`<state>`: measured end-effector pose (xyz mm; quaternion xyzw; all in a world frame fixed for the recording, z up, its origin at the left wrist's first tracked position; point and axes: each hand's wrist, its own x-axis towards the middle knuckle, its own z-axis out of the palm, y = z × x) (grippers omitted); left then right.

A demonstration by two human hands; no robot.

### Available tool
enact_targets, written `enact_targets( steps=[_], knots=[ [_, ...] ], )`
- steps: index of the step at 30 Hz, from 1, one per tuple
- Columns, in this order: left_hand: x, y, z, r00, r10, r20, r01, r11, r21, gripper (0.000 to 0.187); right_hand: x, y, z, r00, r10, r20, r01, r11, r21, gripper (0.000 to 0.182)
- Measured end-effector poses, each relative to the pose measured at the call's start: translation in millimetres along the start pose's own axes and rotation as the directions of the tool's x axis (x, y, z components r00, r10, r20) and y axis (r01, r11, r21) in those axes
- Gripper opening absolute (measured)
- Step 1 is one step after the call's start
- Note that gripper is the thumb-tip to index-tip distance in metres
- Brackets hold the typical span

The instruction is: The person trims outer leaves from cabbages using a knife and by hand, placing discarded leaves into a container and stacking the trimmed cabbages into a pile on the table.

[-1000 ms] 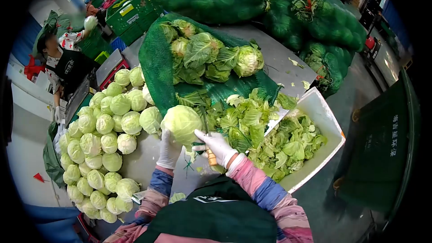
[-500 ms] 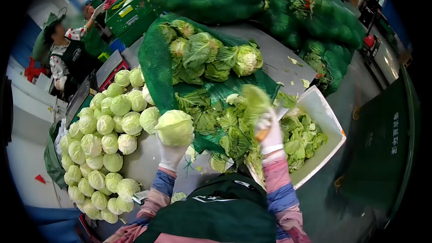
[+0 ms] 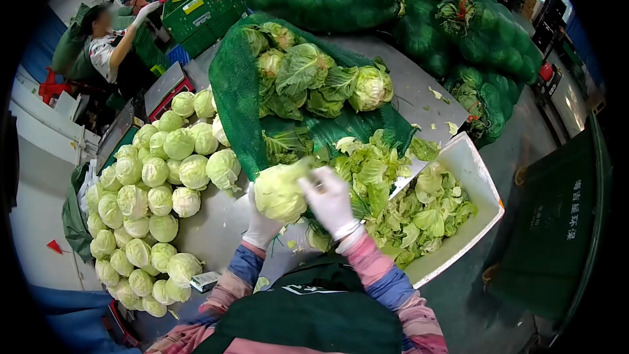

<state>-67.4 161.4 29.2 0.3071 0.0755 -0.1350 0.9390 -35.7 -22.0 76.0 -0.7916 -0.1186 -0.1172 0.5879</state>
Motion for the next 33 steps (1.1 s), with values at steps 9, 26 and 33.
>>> enact_targets(
  steps=[9,26,33],
  knots=[
    [-2,15,-13,0.983,-0.119,0.141,0.164,0.916,-0.367,0.092,-24,85,-54,0.994,0.021,-0.106,-0.075,0.839,-0.539,0.035],
    [0,391,-178,0.294,0.951,-0.099,0.697,-0.143,0.702,0.083,-102,121,-74,0.819,0.565,0.097,-0.559,0.825,-0.084,0.032],
    [39,416,-201,0.597,0.707,-0.379,0.793,-0.452,0.408,0.057,-96,98,-51,0.8,0.592,0.101,-0.585,0.806,-0.092,0.035]
  ],
)
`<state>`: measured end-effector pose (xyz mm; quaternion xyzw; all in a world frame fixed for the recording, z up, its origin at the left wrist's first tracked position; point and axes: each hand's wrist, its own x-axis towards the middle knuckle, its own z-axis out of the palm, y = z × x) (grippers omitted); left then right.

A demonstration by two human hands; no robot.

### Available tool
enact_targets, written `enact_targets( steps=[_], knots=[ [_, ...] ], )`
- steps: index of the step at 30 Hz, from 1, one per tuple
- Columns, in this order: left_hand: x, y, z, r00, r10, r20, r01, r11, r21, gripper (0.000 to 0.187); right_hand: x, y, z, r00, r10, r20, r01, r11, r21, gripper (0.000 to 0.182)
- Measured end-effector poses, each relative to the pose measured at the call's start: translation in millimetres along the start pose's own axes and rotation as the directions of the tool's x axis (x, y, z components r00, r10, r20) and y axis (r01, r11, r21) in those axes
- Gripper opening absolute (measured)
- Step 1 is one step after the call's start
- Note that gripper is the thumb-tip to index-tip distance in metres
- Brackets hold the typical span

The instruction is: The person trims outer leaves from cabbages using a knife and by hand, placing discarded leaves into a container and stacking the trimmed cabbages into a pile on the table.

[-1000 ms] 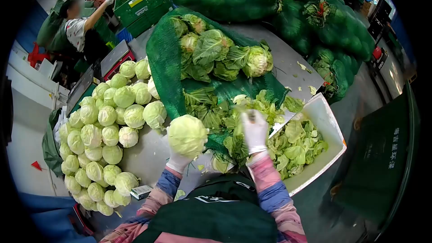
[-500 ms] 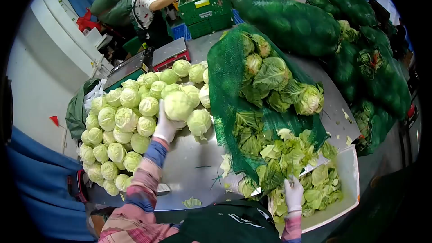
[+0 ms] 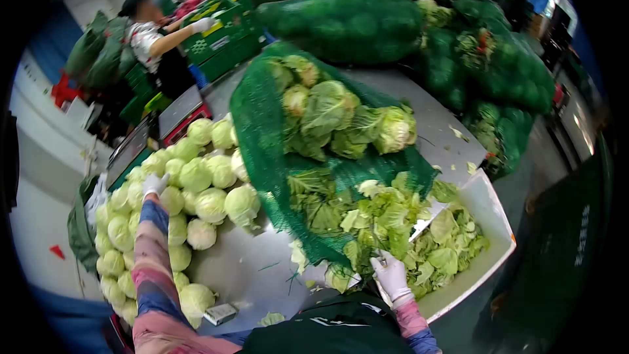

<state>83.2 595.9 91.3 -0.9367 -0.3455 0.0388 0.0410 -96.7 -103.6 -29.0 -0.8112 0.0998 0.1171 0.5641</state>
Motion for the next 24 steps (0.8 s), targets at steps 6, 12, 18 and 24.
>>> enact_targets(
  steps=[6,12,18,24],
  knots=[
    [-102,227,-41,0.451,0.5,-0.74,-0.864,0.452,-0.221,0.046,17,31,10,0.997,0.071,0.001,-0.071,0.994,-0.079,0.042],
    [-152,428,-29,0.605,0.632,-0.484,-0.766,0.297,-0.57,0.093,29,33,-14,0.987,0.157,-0.033,-0.15,0.978,0.142,0.038],
    [-153,511,-43,0.758,0.624,-0.188,-0.639,0.654,-0.404,0.119,15,26,-71,0.957,0.165,-0.239,-0.103,0.962,0.253,0.035],
    [-174,499,-28,0.672,0.652,-0.351,-0.725,0.482,-0.491,0.105,5,33,-75,0.943,0.232,-0.239,-0.146,0.933,0.33,0.033]
  ],
)
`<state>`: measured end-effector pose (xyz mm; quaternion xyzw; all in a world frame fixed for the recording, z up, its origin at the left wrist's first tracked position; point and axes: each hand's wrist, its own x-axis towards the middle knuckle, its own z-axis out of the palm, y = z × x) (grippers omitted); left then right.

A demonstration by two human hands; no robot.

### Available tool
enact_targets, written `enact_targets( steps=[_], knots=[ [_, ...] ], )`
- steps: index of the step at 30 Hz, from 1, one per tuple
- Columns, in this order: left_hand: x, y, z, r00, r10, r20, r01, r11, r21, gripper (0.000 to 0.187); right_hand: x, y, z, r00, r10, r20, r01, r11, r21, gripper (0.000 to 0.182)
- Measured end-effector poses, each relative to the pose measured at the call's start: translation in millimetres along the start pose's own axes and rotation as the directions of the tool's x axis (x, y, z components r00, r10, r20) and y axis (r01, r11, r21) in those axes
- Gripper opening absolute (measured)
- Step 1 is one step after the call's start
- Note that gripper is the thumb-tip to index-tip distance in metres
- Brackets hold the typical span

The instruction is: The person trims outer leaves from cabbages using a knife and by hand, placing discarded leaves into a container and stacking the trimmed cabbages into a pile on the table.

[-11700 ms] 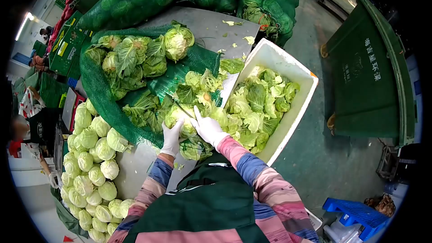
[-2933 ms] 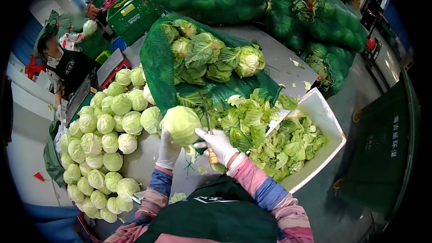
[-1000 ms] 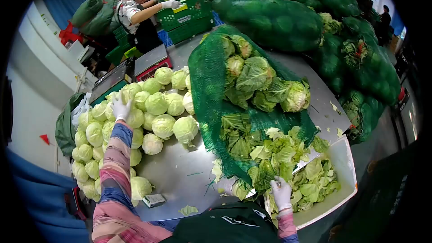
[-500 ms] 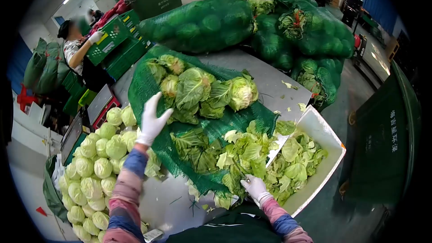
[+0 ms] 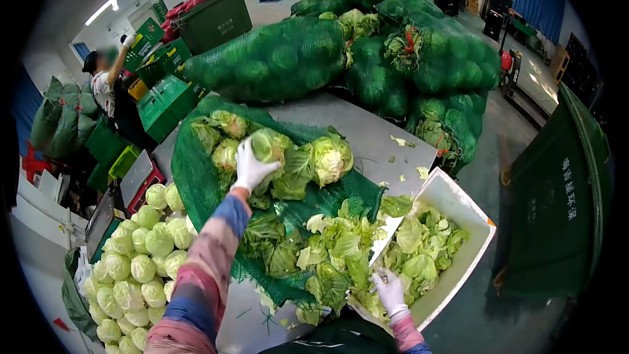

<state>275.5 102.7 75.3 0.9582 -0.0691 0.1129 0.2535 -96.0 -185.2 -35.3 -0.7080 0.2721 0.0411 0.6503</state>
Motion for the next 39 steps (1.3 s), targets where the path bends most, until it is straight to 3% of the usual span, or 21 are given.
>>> enact_targets(
  steps=[3,5,7,9,10,13,15,17,20,21,22,23,24,25,28,29,31,33,35,36,39],
  knots=[
    [-59,22,-15,0.997,0.073,0.009,-0.071,0.988,-0.137,0.098,3,-17,11,0.998,-0.019,0.058,0.018,1.0,0.004,0.036],
    [-112,47,-24,0.965,0.259,0.04,-0.24,0.936,-0.256,0.099,12,-42,21,0.99,-0.136,0.041,0.138,0.988,-0.073,0.043],
    [-163,69,-17,0.905,0.377,0.195,-0.31,0.902,-0.301,0.098,26,-66,32,0.97,-0.24,0.031,0.234,0.963,0.133,0.053],
    [-208,91,-2,0.817,0.511,0.269,-0.454,0.856,-0.247,0.1,33,-99,35,0.965,-0.258,0.037,0.259,0.966,-0.023,0.058],
    [-228,103,9,0.812,0.452,0.369,-0.419,0.892,-0.172,0.101,41,-101,36,0.898,-0.438,0.033,0.431,0.864,-0.261,0.063],
    [-271,118,42,0.82,0.336,0.463,-0.33,0.939,-0.095,0.105,58,-83,36,0.974,-0.199,0.108,0.227,0.848,-0.48,0.086],
    [-280,114,47,0.888,0.305,0.343,-0.195,0.927,-0.321,0.106,72,-45,31,0.956,-0.251,0.151,0.293,0.85,-0.438,0.091],
    [-279,100,39,0.912,0.095,0.399,0.193,0.76,-0.62,0.094,58,-56,23,0.95,-0.258,0.173,0.309,0.852,-0.424,0.093],
    [-289,36,93,0.914,-0.098,0.394,0.374,0.581,-0.723,0.05,53,-53,28,0.91,-0.375,0.176,0.408,0.737,-0.539,0.082],
    [-288,40,73,0.844,-0.074,0.531,0.384,0.774,-0.503,0.044,49,-53,33,0.873,-0.457,0.167,0.467,0.691,-0.551,0.075],
    [-300,23,91,0.899,-0.048,0.436,0.276,0.835,-0.477,0.046,39,-67,34,0.901,-0.398,0.174,0.422,0.71,-0.564,0.065],
    [-302,30,82,0.888,-0.037,0.459,0.325,0.756,-0.568,0.052,32,-82,35,0.926,-0.332,0.178,0.371,0.726,-0.579,0.055],
    [-303,41,72,0.891,0.018,0.454,0.301,0.724,-0.62,0.058,29,-84,37,0.879,-0.465,0.103,0.445,0.727,-0.523,0.048],
    [-299,45,62,0.89,0.243,0.386,-0.01,0.857,-0.515,0.066,26,-82,40,0.813,-0.582,0.015,0.517,0.711,-0.477,0.04],
    [-286,71,55,0.757,0.49,0.432,-0.337,0.859,-0.384,0.087,19,-116,36,0.808,-0.586,-0.058,0.522,0.758,-0.391,0.04],
    [-283,69,60,0.719,0.47,0.512,-0.362,0.882,-0.302,0.088,20,-119,32,0.766,-0.64,-0.068,0.58,0.732,-0.357,0.043],
    [-281,74,57,0.761,0.459,0.459,-0.36,0.887,-0.29,0.089,16,-134,10,0.853,-0.522,-0.021,0.476,0.792,-0.381,0.046],
    [-281,78,45,0.799,0.444,0.405,-0.311,0.882,-0.353,0.09,34,-94,-13,0.746,-0.661,-0.085,0.489,0.63,-0.604,0.047],
    [-283,76,37,0.815,0.346,0.465,-0.177,0.912,-0.369,0.091,23,-78,-31,0.933,-0.294,-0.206,0.071,0.713,-0.698,0.049],
    [-282,78,35,0.811,0.353,0.467,-0.182,0.91,-0.371,0.091,23,-56,-36,0.932,-0.293,-0.213,0.065,0.715,-0.696,0.049],
    [-289,85,38,0.844,0.231,0.485,-0.105,0.956,-0.273,0.084,1,-1,-27,0.847,-0.53,-0.053,0.443,0.755,-0.483,0.036]
  ],
)
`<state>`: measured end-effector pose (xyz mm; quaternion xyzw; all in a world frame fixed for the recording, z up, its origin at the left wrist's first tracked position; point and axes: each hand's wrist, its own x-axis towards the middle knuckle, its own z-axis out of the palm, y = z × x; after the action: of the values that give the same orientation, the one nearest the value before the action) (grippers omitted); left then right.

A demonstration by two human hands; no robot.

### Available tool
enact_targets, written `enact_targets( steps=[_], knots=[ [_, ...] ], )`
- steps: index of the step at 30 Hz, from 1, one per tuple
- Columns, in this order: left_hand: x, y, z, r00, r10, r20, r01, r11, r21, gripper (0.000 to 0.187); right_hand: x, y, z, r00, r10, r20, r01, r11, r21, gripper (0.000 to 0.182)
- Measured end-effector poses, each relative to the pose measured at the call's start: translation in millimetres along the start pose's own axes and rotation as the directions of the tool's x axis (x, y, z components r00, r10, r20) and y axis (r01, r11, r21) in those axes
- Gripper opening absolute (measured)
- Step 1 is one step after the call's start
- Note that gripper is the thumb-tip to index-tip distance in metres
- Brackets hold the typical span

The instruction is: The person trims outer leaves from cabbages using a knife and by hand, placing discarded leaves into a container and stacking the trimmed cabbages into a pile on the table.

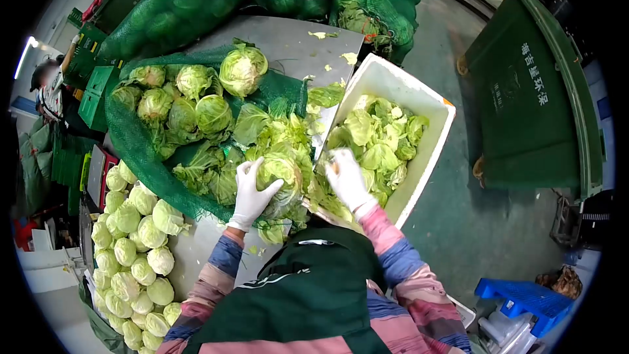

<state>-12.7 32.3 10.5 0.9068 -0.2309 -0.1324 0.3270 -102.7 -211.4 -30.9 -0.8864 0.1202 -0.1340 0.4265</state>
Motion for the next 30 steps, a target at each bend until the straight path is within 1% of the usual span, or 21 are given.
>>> enact_targets(
  steps=[1,2,3,4,6,7,8,10,11,12,15,17,19,20,22,23,24,26,27,28,30],
  knots=[
    [0,1,9,0.993,-0.001,-0.121,-0.001,1.0,-0.014,0.079,-12,-13,0,0.985,0.124,0.117,-0.12,0.992,-0.04,0.033],
    [1,0,17,0.972,0.0,-0.236,-0.007,1.0,-0.026,0.074,-23,-23,3,0.942,0.251,0.223,-0.236,0.967,-0.092,0.03],
    [2,-5,23,0.956,0.03,-0.292,-0.039,0.999,-0.026,0.068,-34,-24,13,0.943,0.268,0.199,-0.257,0.963,-0.079,0.03],
    [1,2,20,0.959,0.037,-0.283,-0.046,0.999,-0.023,0.068,-43,-22,24,0.943,0.283,0.174,-0.275,0.959,-0.066,0.029],
    [-7,14,15,0.967,-0.238,-0.095,0.209,0.946,-0.246,0.073,-53,-29,36,0.972,0.17,0.159,-0.167,0.985,-0.034,0.027],
    [-8,8,23,0.974,-0.151,-0.17,0.129,0.982,-0.135,0.077,-54,-37,36,0.964,0.173,0.203,-0.164,0.985,-0.057,0.026],
    [-7,5,29,0.976,-0.147,-0.163,0.127,0.983,-0.13,0.077,-53,-43,36,0.954,0.173,0.244,-0.158,0.984,-0.081,0.024],
    [-5,3,40,0.945,-0.134,-0.3,0.124,0.991,-0.051,0.079,-56,-44,40,0.949,0.182,0.256,-0.161,0.982,-0.103,0.023],
    [-4,-1,45,0.938,-0.12,-0.325,0.111,0.993,-0.046,0.081,-57,-43,43,0.943,0.187,0.275,-0.154,0.978,-0.137,0.023],
    [-3,-1,47,0.94,-0.116,-0.32,0.107,0.993,-0.046,0.081,-58,-43,43,0.936,0.192,0.294,-0.145,0.974,-0.173,0.024],
    [-4,-1,52,0.932,-0.069,-0.355,0.074,0.997,-0.001,0.08,-59,-45,43,0.933,0.2,0.299,-0.152,0.973,-0.176,0.027],
    [-6,4,55,0.922,-0.056,-0.382,0.072,0.997,0.027,0.075,-58,-45,44,0.924,0.222,0.311,-0.167,0.967,-0.193,0.027],
    [-7,7,59,0.919,-0.077,-0.387,0.091,0.996,0.019,0.075,-56,-45,43,0.901,0.234,0.365,-0.185,0.969,-0.165,0.029],
    [-8,8,60,0.914,-0.095,-0.395,0.111,0.994,0.016,0.076,-56,-43,45,0.901,0.241,0.36,-0.191,0.967,-0.169,0.029],
    [-5,4,65,0.903,-0.088,-0.421,0.092,0.996,-0.012,0.075,-46,-39,44,0.892,0.217,0.395,-0.157,0.971,-0.179,0.03],
    [-5,3,67,0.9,-0.104,-0.424,0.105,0.994,-0.022,0.074,-44,-38,42,0.861,0.246,0.444,-0.175,0.965,-0.195,0.031],
    [-5,3,66,0.896,-0.118,-0.429,0.115,0.993,-0.032,0.074,-42,-39,42,0.866,0.246,0.435,-0.174,0.964,-0.199,0.031],
    [-3,4,69,0.884,-0.134,-0.448,0.11,0.991,-0.08,0.073,-39,-37,48,0.844,0.318,0.432,-0.21,0.937,-0.279,0.033],
    [-6,8,70,0.889,-0.117,-0.442,0.107,0.993,-0.049,0.073,-35,-28,56,0.818,0.346,0.46,-0.231,0.929,-0.288,0.039],
    [-7,11,70,0.893,-0.095,-0.441,0.098,0.995,-0.016,0.074,-40,18,93,0.783,0.446,0.434,-0.299,0.881,-0.366,0.041],
    [-12,3,69,0.888,-0.043,-0.458,0.06,0.998,0.023,0.074,-31,0,73,0.701,0.496,0.512,-0.272,0.85,-0.452,0.049]
  ],
)
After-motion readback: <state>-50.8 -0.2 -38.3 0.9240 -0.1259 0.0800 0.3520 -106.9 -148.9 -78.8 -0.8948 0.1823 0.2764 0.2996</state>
